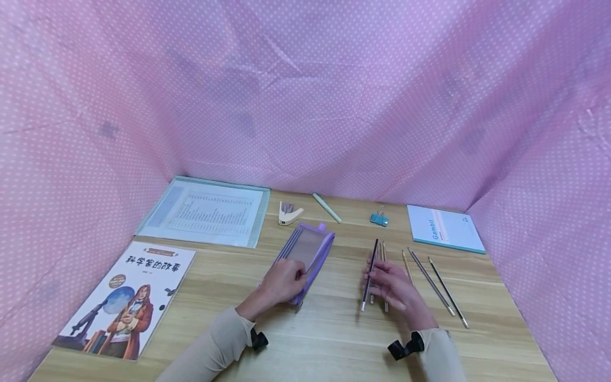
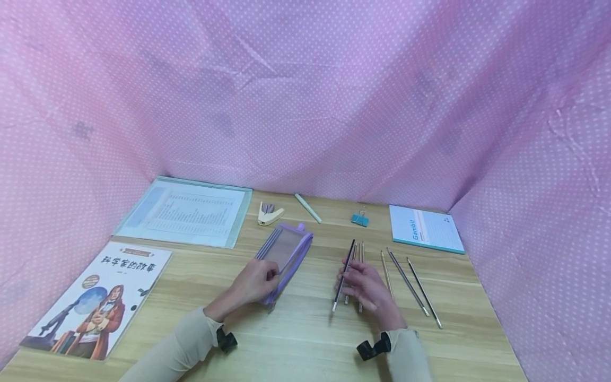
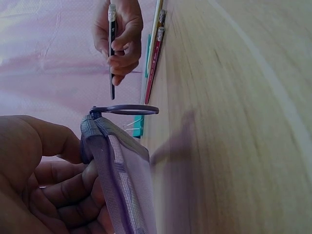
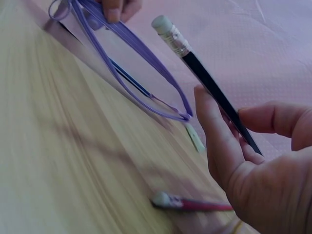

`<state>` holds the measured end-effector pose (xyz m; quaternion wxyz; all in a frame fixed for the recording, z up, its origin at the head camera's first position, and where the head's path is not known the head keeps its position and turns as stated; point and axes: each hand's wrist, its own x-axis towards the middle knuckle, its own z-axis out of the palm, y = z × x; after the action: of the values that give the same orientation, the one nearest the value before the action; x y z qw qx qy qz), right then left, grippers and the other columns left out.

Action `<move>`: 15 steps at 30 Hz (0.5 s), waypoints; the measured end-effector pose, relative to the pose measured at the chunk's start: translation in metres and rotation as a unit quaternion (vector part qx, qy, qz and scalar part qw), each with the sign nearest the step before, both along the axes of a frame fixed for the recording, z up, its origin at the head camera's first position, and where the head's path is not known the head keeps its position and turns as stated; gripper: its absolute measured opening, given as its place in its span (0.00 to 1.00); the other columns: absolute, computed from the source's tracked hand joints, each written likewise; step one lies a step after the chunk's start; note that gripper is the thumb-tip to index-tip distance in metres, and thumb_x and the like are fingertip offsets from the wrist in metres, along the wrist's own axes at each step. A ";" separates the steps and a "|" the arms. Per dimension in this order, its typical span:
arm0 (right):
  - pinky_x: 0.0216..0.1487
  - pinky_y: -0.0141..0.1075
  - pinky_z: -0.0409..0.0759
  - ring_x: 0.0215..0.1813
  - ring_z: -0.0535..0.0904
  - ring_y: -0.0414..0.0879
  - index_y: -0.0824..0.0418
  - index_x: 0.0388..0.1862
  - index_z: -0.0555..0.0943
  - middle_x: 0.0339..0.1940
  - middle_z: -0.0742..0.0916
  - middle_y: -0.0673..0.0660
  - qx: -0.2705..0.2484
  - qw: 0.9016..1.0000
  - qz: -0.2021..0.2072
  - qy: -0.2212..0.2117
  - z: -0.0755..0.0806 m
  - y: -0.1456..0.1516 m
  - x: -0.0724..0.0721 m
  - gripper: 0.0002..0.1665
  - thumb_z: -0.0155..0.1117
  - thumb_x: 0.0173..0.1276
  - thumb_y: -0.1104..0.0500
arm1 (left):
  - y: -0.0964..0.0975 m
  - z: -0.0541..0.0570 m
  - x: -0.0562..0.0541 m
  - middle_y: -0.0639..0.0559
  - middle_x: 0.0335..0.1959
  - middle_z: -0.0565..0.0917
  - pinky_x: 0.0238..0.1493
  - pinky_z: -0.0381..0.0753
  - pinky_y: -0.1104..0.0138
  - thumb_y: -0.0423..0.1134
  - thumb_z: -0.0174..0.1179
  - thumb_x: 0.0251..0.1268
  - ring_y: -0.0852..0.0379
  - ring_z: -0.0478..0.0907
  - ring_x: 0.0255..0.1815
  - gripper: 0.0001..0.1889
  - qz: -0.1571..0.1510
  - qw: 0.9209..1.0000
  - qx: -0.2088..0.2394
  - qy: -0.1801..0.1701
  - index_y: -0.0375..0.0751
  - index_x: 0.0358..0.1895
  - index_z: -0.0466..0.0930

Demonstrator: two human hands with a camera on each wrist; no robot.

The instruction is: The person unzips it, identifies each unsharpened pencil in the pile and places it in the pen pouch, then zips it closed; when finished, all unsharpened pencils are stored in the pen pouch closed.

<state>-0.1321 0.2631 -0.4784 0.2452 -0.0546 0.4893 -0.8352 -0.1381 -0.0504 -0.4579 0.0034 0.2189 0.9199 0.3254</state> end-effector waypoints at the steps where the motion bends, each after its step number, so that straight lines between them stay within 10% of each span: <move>1: 0.57 0.43 0.84 0.49 0.85 0.41 0.65 0.62 0.67 0.47 0.83 0.52 0.003 1.000 -0.001 -0.003 0.000 -0.003 0.000 0.19 0.44 0.75 0.74 | 0.000 0.000 0.000 0.54 0.18 0.81 0.16 0.69 0.75 0.31 0.61 0.58 0.66 0.71 0.16 0.05 0.000 1.000 0.001 0.000 0.40 0.26 0.85; 15: 0.58 0.44 0.84 0.49 0.83 0.41 0.70 0.66 0.62 0.47 0.82 0.51 0.043 0.999 -0.002 -0.018 -0.002 -0.043 -0.004 0.23 0.49 0.74 0.71 | 0.001 0.000 0.000 0.53 0.19 0.81 0.16 0.69 0.76 0.31 0.62 0.57 0.66 0.71 0.16 0.05 0.003 1.000 0.003 0.001 0.39 0.27 0.85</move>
<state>-0.1362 0.2205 -0.4809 0.2549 -0.0281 0.5203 -0.8145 -0.1377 -0.0498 -0.4583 0.0008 0.2162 0.9196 0.3279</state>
